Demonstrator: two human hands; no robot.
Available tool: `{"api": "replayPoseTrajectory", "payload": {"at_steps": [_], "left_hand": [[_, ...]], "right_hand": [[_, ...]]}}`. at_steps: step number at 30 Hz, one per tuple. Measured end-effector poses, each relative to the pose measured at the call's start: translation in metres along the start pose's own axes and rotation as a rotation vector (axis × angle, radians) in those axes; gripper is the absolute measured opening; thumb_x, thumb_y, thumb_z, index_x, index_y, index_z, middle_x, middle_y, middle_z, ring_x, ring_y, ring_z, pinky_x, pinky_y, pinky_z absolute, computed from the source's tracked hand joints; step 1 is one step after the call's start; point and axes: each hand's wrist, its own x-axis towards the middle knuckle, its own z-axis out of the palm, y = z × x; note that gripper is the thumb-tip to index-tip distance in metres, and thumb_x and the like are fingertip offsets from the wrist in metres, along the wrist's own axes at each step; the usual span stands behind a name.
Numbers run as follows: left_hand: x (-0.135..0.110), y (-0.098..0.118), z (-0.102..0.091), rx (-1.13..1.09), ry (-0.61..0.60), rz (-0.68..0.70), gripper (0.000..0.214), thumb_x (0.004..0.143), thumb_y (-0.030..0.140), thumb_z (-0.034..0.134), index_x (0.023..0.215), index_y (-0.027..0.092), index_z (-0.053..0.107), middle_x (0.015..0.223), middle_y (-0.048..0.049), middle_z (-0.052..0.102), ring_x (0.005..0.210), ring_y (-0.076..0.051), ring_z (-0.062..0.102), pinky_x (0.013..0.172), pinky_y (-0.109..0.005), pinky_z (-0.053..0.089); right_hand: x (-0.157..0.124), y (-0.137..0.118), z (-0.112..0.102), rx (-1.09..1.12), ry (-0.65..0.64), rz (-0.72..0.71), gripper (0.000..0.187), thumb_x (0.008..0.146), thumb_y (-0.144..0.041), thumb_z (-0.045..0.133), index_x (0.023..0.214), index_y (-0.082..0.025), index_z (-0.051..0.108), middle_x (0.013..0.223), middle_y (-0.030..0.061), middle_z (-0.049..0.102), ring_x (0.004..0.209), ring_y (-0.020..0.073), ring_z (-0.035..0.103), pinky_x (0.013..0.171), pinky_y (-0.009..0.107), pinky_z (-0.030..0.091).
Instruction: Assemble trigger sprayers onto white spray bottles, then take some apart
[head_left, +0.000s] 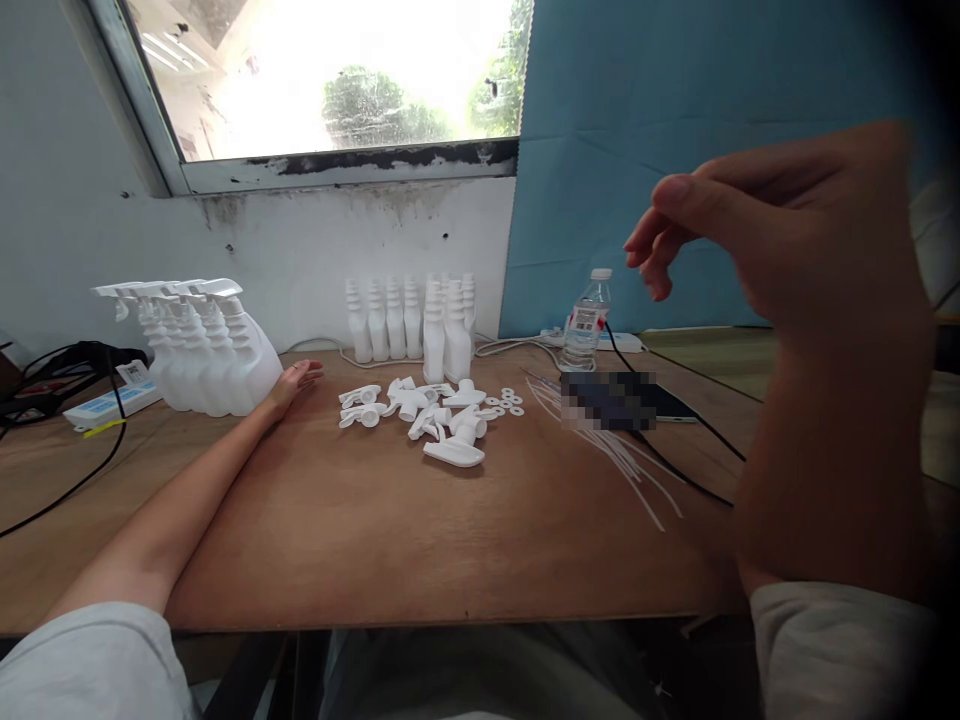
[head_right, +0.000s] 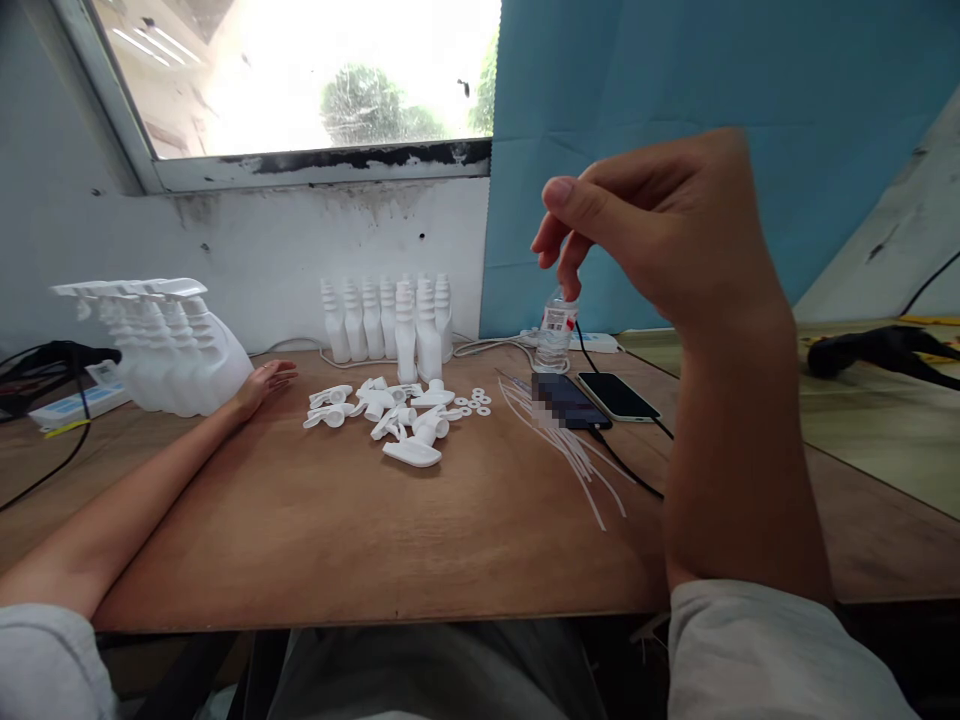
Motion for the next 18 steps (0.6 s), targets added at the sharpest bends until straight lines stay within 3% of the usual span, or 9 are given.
{"api": "replayPoseTrajectory", "payload": {"at_steps": [5,9,13,16,18], "left_hand": [[-0.002,0.002,0.003,0.057,0.033,0.04,0.06,0.068,0.069,0.062,0.095,0.016,0.062,0.112,-0.0152,0.066,0.107,-0.03,0.064,0.098,-0.045,0.046],[-0.013,0.006,0.013,0.138,0.141,0.16,0.053,0.072,0.064,0.058,0.097,0.017,0.06,0.109,-0.0128,0.064,0.109,-0.03,0.06,0.099,-0.045,0.045],[-0.042,0.018,0.032,0.229,0.14,0.291,0.042,0.078,0.056,0.057,0.098,0.02,0.062,0.112,-0.0112,0.061,0.111,-0.029,0.057,0.102,-0.044,0.043],[-0.068,0.032,0.045,0.346,-0.079,0.399,0.033,0.076,0.049,0.065,0.096,0.022,0.067,0.115,-0.0097,0.062,0.116,-0.029,0.055,0.107,-0.041,0.04],[-0.081,0.04,0.049,0.487,-0.261,0.501,0.032,0.075,0.045,0.068,0.1,0.024,0.069,0.118,-0.0101,0.062,0.119,-0.03,0.054,0.11,-0.042,0.038]], "right_hand": [[-0.001,-0.001,0.0,-0.005,-0.022,0.019,0.032,0.083,-0.037,0.072,0.054,-0.023,0.066,0.053,0.0019,0.058,0.043,0.0155,0.051,0.049,0.037,0.04],[0.004,0.009,-0.002,-0.017,-0.165,0.047,0.032,0.083,-0.038,0.071,0.059,-0.019,0.068,0.053,0.0005,0.06,0.04,0.0126,0.052,0.05,0.035,0.044],[0.005,0.036,0.01,-0.182,-0.561,0.22,0.036,0.085,-0.049,0.065,0.067,-0.018,0.071,0.056,0.0001,0.063,0.046,0.011,0.056,0.048,0.027,0.041],[-0.009,0.066,0.033,-0.301,-0.909,0.279,0.034,0.089,-0.047,0.058,0.074,-0.02,0.071,0.063,-0.0001,0.067,0.049,0.0102,0.055,0.048,0.024,0.038],[-0.028,0.089,0.051,-0.326,-1.087,0.26,0.021,0.088,-0.035,0.059,0.083,-0.021,0.073,0.08,0.0018,0.072,0.065,0.0141,0.064,0.057,0.025,0.044]]}}
